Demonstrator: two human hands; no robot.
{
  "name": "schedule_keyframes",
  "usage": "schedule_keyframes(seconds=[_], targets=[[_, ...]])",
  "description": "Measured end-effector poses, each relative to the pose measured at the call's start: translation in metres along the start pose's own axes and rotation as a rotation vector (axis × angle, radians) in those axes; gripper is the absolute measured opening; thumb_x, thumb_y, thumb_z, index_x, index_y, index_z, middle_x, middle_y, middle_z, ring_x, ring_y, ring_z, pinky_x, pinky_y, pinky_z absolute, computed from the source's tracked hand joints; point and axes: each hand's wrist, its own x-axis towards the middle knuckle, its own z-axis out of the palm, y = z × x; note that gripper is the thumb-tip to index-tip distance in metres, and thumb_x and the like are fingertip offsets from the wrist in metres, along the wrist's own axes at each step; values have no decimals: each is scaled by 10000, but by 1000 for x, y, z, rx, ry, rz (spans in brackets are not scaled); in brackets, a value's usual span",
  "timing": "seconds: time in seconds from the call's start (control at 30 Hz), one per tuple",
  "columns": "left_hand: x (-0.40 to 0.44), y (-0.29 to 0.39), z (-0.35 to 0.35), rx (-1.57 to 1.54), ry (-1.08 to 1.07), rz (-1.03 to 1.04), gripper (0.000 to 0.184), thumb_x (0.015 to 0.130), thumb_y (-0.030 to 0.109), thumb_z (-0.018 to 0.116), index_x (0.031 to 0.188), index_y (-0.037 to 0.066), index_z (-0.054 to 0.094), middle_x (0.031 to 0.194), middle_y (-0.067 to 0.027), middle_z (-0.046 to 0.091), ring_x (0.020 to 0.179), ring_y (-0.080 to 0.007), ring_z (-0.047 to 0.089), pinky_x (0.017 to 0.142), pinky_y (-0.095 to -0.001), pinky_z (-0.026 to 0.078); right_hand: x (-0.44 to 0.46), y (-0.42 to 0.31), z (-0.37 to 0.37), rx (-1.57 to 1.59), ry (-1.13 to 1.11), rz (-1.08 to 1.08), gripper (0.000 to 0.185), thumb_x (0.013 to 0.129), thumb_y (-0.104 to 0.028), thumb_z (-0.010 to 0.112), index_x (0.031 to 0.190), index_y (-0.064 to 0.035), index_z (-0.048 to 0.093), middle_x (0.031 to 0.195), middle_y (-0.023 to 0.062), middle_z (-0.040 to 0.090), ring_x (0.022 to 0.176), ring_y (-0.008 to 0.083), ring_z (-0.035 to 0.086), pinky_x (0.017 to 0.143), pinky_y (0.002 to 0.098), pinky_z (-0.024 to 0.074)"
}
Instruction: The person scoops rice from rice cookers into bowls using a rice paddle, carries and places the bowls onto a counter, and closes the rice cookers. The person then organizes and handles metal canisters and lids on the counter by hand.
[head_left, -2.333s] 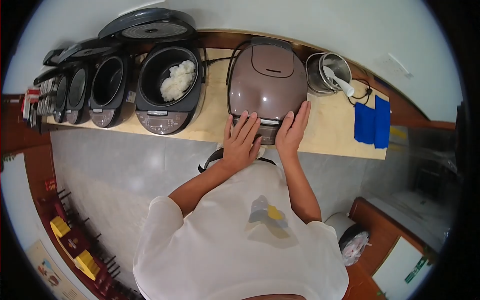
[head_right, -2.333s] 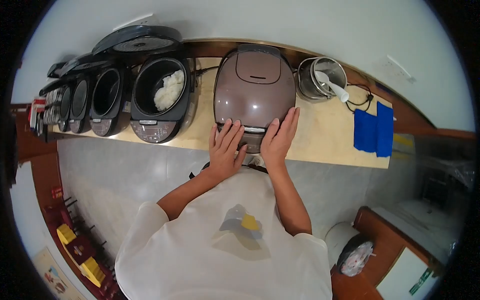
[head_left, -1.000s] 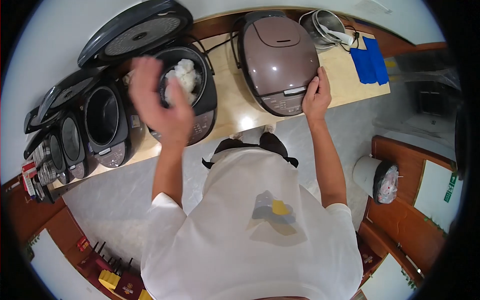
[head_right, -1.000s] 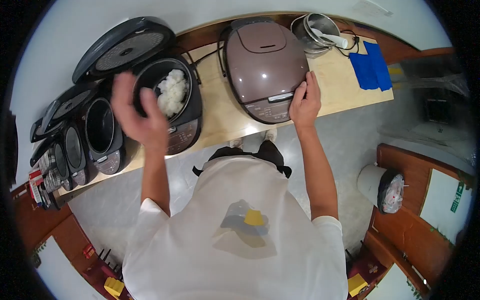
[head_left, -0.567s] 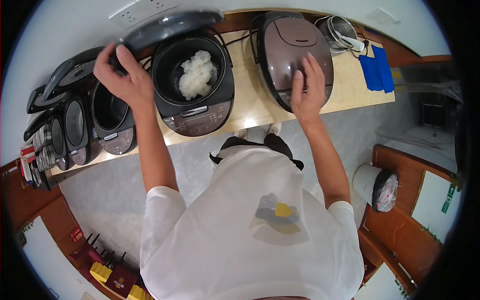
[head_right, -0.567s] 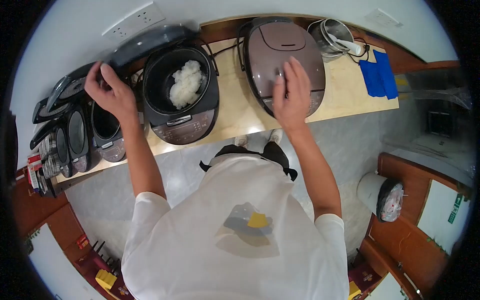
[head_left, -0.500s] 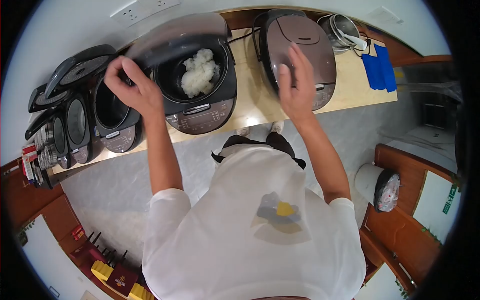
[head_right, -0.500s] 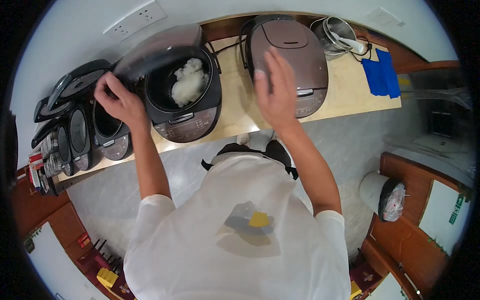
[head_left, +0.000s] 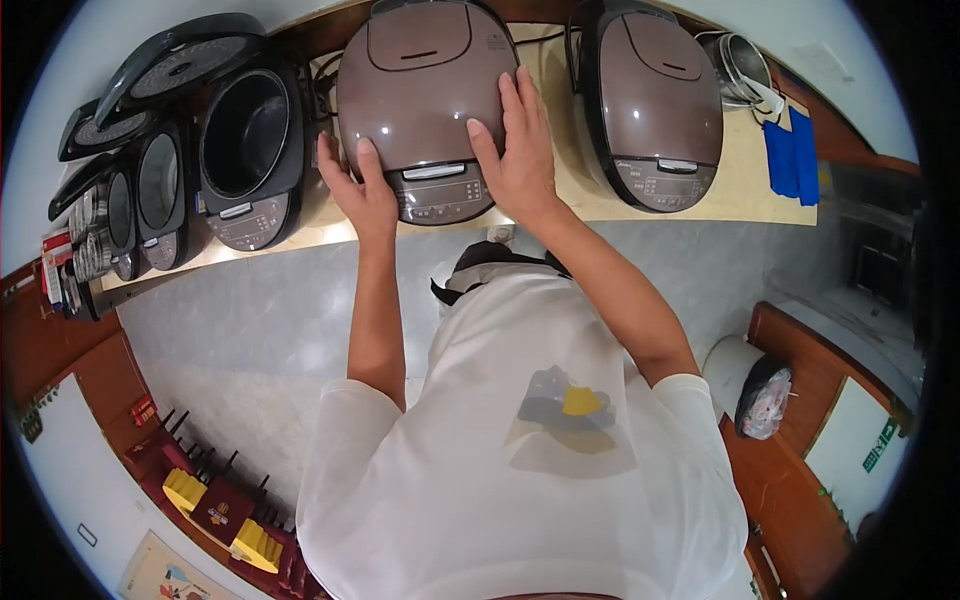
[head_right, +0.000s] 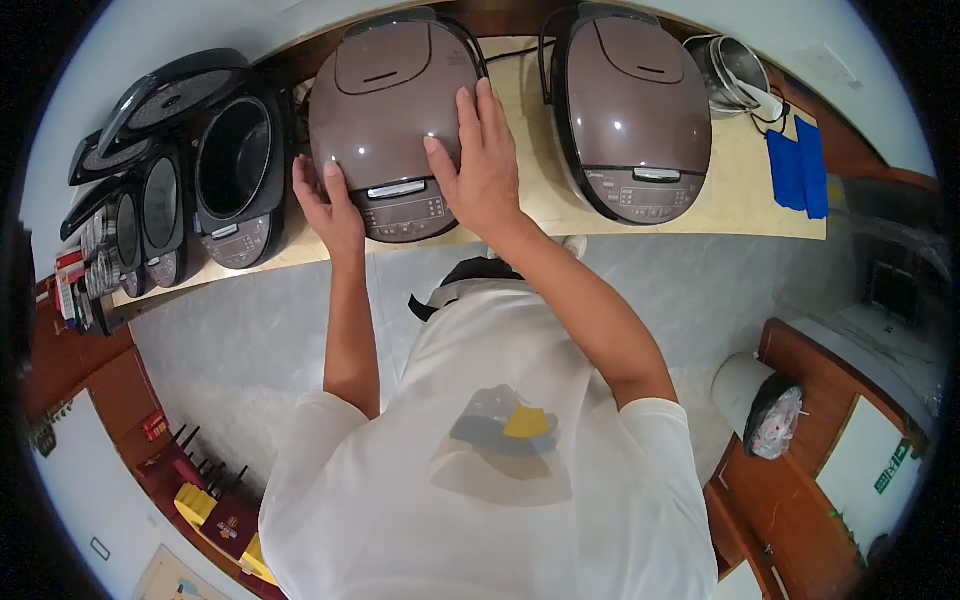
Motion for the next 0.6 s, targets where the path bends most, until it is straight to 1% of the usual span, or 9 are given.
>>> schedule_keyframes(seconds=[0.03, 0.07, 0.1, 0.13, 0.23, 0.37, 0.5, 0.57, 0.6], targets=[[0, 1, 1, -135, 1, -91, 642, 1041, 268, 569, 1491, -123, 331, 1503, -265, 411, 1360, -323, 446, 1152, -402, 329, -1, 0, 3, -4, -3, 11, 680, 990, -323, 616, 1503, 50, 370, 1573, 330, 314, 1443, 494, 332, 1167, 531, 307], [0, 3, 2, -268, 1, -187, 656, 1042, 290, 586, 1485, -127, 342, 1492, -255, 440, 1340, -299, 473, 1135, -383, 355, -2, 0, 5, 0, 15, 12, 678, 983, -295, 614, 1505, 56, 358, 1571, 338, 307, 1437, 507, 327, 1165, 551, 295], [2, 6, -1, -272, -30, -208, 637, 1040, 282, 599, 1471, -131, 377, 1450, -230, 504, 1291, -251, 516, 1101, -348, 393, -4, -2, 8, 4, 30, 15, 678, 977, -267, 611, 1507, 62, 345, 1569, 346, 300, 1431, 519, 323, 1163, 571, 282], [2, 9, -1, -266, -41, -222, 637, 1040, 282, 599, 1471, -131, 377, 1450, -230, 504, 1291, -251, 516, 1101, -348, 393, -5, -5, 11, 1, 22, 33, 678, 977, -267, 611, 1507, 62, 345, 1569, 346, 300, 1431, 519, 323, 1163, 571, 282], [2, 4, 0, -344, -41, -230, 599, 1042, 271, 600, 1451, -126, 418, 1403, -194, 550, 1255, -221, 531, 1084, -332, 400, -5, -5, 20, -97, 96, -9, 692, 936, -215, 614, 1492, 94, 342, 1532, 385, 312, 1379, 565, 342, 1141, 606, 280], [2, 2, 0, -320, -65, -225, 567, 1046, 262, 592, 1445, -111, 440, 1374, -176, 567, 1235, -210, 538, 1075, -328, 402, -7, 2, 24, -84, 103, -11, 706, 921, -215, 621, 1491, 96, 344, 1526, 389, 320, 1376, 570, 347, 1138, 607, 286], [1, -1, 0, -305, -82, -213, 567, 1049, 271, 586, 1446, -107, 440, 1365, -175, 571, 1234, -215, 541, 1079, -332, 398, -7, 4, 24, -38, 127, -13, 706, 903, -211, 634, 1477, 102, 368, 1515, 395, 338, 1363, 579, 366, 1127, 599, 315], [1, -2, 1, -272, -55, -182, 503, 1069, 233, 549, 1440, -96, 465, 1339, -143, 613, 1182, -175, 574, 1041, -293, 434, -7, 4, 24, -22, 138, -14, 703, 899, -208, 639, 1472, 104, 377, 1512, 396, 343, 1358, 581, 373, 1123, 595, 325], [1, -2, 1, -271, -59, -184, 503, 1069, 233, 549, 1440, -96, 465, 1339, -143, 613, 1182, -175, 574, 1041, -293, 434, -7, 4, 24, -17, 142, -18, 700, 897, -202, 642, 1470, 105, 381, 1510, 397, 346, 1353, 584, 378, 1122, 592, 331]])
